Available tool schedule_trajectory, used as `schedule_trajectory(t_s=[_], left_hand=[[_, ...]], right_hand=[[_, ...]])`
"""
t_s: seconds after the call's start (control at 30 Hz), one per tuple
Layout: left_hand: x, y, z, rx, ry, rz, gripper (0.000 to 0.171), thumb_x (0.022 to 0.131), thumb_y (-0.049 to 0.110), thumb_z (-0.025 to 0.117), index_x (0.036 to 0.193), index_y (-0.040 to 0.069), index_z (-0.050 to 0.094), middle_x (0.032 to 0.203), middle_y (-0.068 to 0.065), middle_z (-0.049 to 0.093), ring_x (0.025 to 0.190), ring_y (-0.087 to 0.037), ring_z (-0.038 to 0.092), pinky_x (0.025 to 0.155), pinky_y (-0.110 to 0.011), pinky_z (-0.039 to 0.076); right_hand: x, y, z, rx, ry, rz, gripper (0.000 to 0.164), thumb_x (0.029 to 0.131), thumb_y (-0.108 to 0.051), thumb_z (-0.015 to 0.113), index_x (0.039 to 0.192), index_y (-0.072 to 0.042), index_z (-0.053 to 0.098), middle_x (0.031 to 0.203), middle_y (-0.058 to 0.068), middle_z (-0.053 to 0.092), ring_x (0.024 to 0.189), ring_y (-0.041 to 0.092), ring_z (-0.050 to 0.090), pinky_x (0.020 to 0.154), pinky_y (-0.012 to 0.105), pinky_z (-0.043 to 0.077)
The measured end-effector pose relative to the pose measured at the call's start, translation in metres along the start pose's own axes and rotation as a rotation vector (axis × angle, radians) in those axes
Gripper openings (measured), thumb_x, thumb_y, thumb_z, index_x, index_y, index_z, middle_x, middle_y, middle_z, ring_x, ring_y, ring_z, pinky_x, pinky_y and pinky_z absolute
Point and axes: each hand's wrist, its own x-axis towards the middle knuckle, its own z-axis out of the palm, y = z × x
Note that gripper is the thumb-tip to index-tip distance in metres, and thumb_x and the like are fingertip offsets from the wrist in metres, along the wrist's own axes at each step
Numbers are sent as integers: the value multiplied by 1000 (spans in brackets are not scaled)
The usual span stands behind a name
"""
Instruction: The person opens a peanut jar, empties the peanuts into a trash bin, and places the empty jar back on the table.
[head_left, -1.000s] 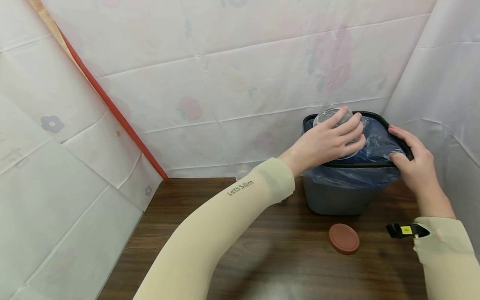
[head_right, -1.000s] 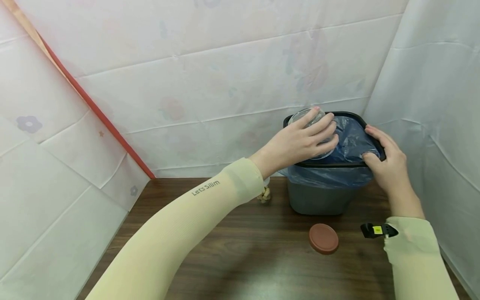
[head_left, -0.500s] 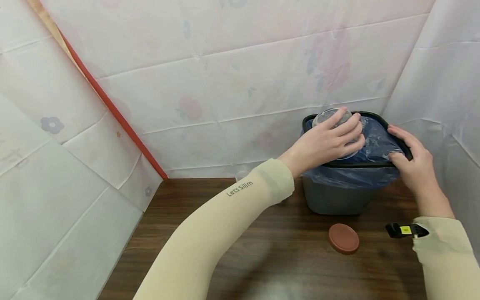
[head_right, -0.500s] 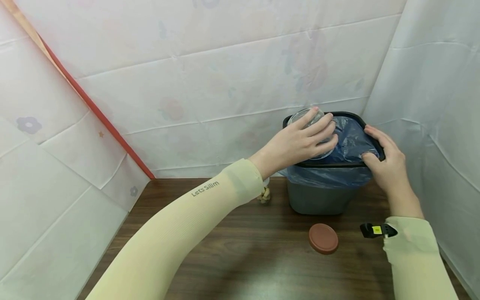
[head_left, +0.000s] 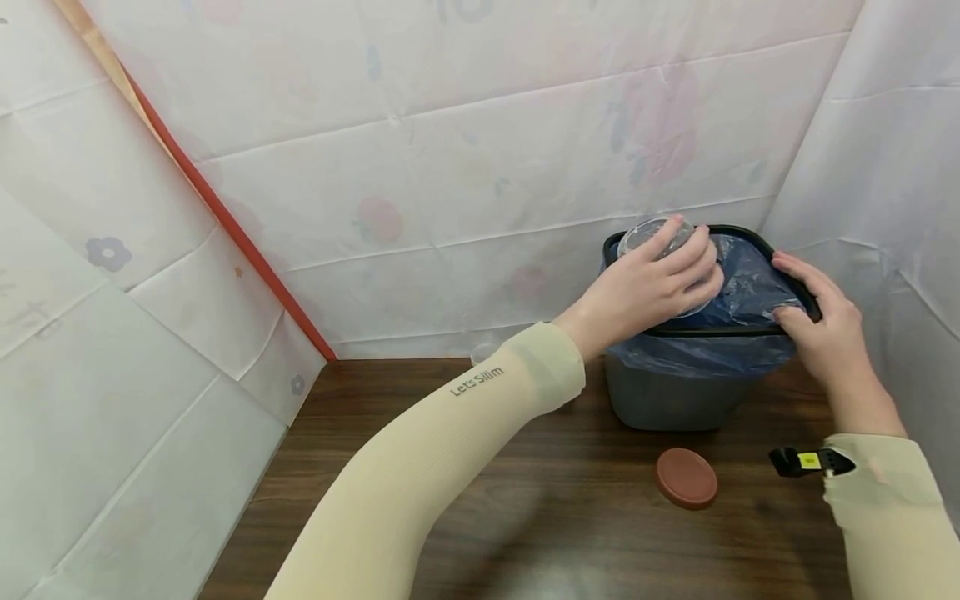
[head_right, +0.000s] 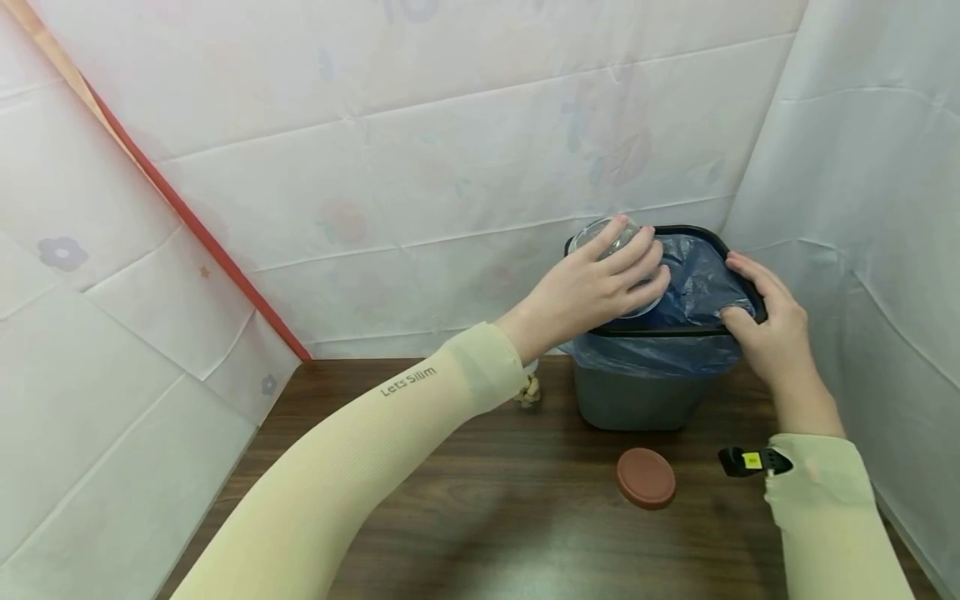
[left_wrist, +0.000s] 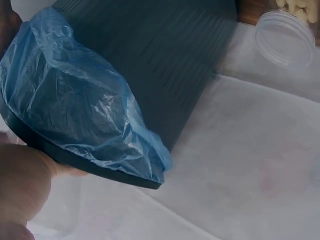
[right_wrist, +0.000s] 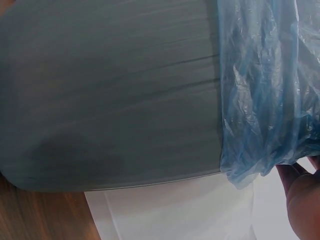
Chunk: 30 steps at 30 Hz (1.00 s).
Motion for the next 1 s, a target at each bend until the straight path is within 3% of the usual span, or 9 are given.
schedule_trajectory(t_s=[0.2,0.43,0.7,0.87,1.0], left_hand=[[-1,0,-1,0,29,-21,61,113,-9,17,156,16,51,159,-11,55,151,-30,47,125,-54,36],[-4,2,-2,4,-40,-82,60,114,-5,16,159,20,49,162,-9,52,152,-28,44,124,-53,37],[-4,2,-2,-8,-31,-91,61,114,-6,17,158,21,49,162,-8,51,154,-27,42,125,-52,36],[-6,2,0,-38,25,-139,60,115,-5,16,156,20,51,158,-8,54,152,-28,46,123,-53,38],[-9,4,2,-78,66,-224,57,115,-2,20,154,22,53,157,-8,55,150,-28,48,121,-52,40]], right_hand=[[0,1,1,10,4,1,63,96,-11,52,158,-13,59,158,-25,54,140,-14,41,117,15,23],[0,0,2,8,-5,11,64,96,-11,52,159,-14,59,158,-26,53,141,-14,41,118,17,23],[0,-1,3,8,1,18,63,95,-11,52,158,-15,60,158,-26,54,140,-14,42,116,16,24],[0,-2,3,-4,7,28,63,95,-11,52,157,-14,60,158,-27,54,138,-15,42,114,15,25],[-1,-2,2,1,7,36,64,95,-11,52,158,-15,60,158,-25,54,137,-15,42,114,15,25]])
